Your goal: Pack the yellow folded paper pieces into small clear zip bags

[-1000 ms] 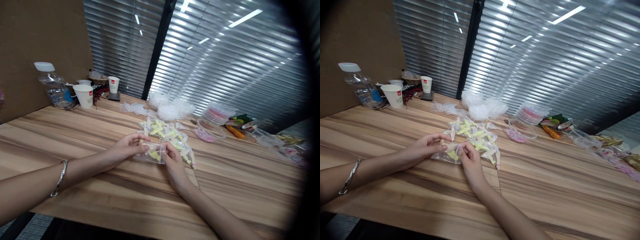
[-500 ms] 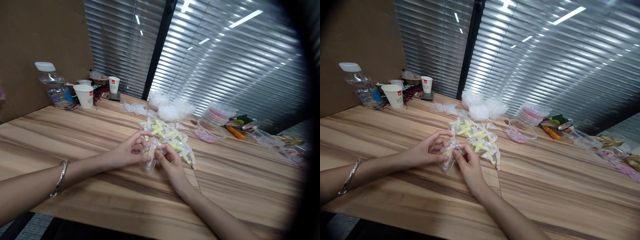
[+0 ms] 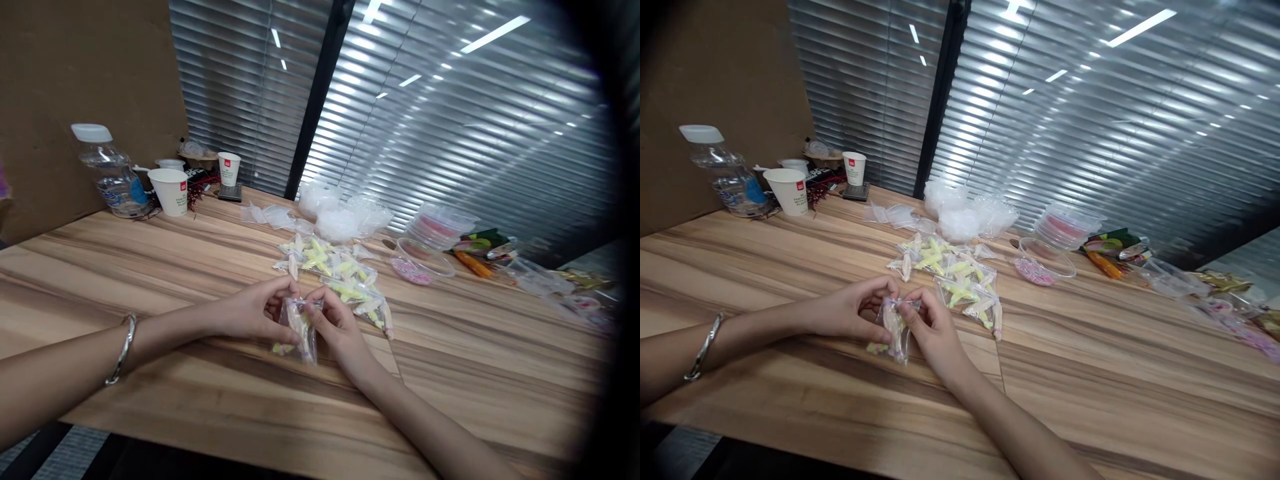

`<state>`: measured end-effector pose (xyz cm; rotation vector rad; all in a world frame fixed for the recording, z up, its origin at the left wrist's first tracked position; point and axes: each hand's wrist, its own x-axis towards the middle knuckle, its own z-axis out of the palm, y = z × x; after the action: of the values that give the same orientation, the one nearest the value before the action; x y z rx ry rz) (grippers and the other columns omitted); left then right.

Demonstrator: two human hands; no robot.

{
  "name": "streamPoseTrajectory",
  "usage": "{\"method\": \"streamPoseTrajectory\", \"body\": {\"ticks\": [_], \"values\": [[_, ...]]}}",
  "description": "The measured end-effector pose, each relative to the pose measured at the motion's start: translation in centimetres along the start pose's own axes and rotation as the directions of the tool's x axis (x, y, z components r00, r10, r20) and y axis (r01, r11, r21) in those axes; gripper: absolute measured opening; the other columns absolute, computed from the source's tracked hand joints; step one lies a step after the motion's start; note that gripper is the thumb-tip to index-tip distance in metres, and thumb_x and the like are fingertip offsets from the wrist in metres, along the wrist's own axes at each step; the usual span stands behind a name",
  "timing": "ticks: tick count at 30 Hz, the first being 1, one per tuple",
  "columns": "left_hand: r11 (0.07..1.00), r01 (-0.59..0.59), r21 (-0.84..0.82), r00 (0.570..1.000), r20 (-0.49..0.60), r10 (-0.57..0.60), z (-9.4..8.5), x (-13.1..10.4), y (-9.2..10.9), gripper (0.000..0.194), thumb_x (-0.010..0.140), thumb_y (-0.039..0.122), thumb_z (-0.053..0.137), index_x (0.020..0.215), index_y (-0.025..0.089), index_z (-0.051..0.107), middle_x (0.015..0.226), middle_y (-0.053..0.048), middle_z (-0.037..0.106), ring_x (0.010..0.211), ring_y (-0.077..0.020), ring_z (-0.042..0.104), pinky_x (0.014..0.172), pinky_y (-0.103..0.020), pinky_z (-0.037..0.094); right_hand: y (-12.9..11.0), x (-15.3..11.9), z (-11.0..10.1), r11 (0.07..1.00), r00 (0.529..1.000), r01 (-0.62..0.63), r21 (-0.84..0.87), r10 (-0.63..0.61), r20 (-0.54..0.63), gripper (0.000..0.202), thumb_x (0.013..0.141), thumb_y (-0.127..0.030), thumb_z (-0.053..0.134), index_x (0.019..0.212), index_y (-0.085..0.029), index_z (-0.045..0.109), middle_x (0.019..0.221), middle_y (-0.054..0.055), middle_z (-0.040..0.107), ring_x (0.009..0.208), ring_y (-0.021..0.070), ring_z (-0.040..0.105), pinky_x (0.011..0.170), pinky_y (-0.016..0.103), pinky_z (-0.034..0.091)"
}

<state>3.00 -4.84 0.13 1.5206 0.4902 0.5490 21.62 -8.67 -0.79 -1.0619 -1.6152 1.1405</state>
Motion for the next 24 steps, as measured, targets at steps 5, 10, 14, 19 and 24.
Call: {"method": "streamPoseTrajectory", "body": {"ticks": [5,10,14,19,24], "values": [[0.998,0.045,0.032,0.998,0.041,-0.046,-1.1,0.0,0.7,0.018,0.077,0.028,0.065,0.080,0.015,0.054,0.076,0.002,0.055,0.072,-0.0089,0.050,0.065,-0.020,0.039,0.0,-0.3,0.3,0.999,0.998,0.048,0.013,-0.048,0.040,0.022,0.086,-0.039,0.052,0.078,-0.018,0.052,0.069,-0.002,0.045,0.063,0.0107,0.040,0.058,0.023,0.031],[0.995,0.087,0.048,0.993,0.074,-0.090,-1.8,0.0,0.8,0.021,0.074,0.031,0.068,0.072,0.013,0.057,0.070,0.002,0.055,0.065,-0.0085,0.048,0.060,-0.020,0.037,-0.4,-0.4,0.4,0.994,0.997,0.042,0.101,-0.048,0.063,0.019,0.084,-0.038,0.055,0.080,-0.019,0.055,0.070,-0.001,0.048,0.064,0.0111,0.043,0.057,0.023,0.031],[0.997,0.071,0.028,0.997,0.033,-0.072,-1.5,0.1,0.4,0.023,0.071,0.028,0.071,0.073,0.014,0.053,0.071,0.003,0.052,0.066,-0.0085,0.049,0.062,-0.020,0.038,-0.5,-0.4,0.6,0.974,0.996,-0.029,0.226,0.009,0.088,0.026,0.081,-0.041,0.058,0.100,-0.024,0.051,0.073,-0.001,0.054,0.064,0.0131,0.048,0.058,0.024,0.035],[1.000,0.029,-0.001,1.000,0.010,-0.029,-1.1,0.2,0.4,0.022,0.073,0.023,0.068,0.075,0.015,0.048,0.073,0.003,0.049,0.069,-0.0087,0.048,0.064,-0.020,0.039,-0.4,-0.3,0.7,0.976,0.999,-0.035,0.215,0.025,0.047,0.030,0.080,-0.041,0.060,0.102,-0.024,0.049,0.065,-0.003,0.053,0.057,0.0121,0.046,0.053,0.022,0.032],[0.999,-0.041,-0.019,0.999,-0.016,0.041,-0.8,0.2,1.0,0.024,0.074,0.023,0.067,0.078,0.017,0.044,0.078,0.003,0.046,0.070,-0.0085,0.047,0.064,-0.020,0.039,-0.7,-0.5,0.8,0.974,0.999,-0.014,0.227,0.007,0.034,0.022,0.083,-0.034,0.058,0.101,-0.024,0.049,0.072,-0.002,0.057,0.062,0.0114,0.050,0.057,0.022,0.035]]}}
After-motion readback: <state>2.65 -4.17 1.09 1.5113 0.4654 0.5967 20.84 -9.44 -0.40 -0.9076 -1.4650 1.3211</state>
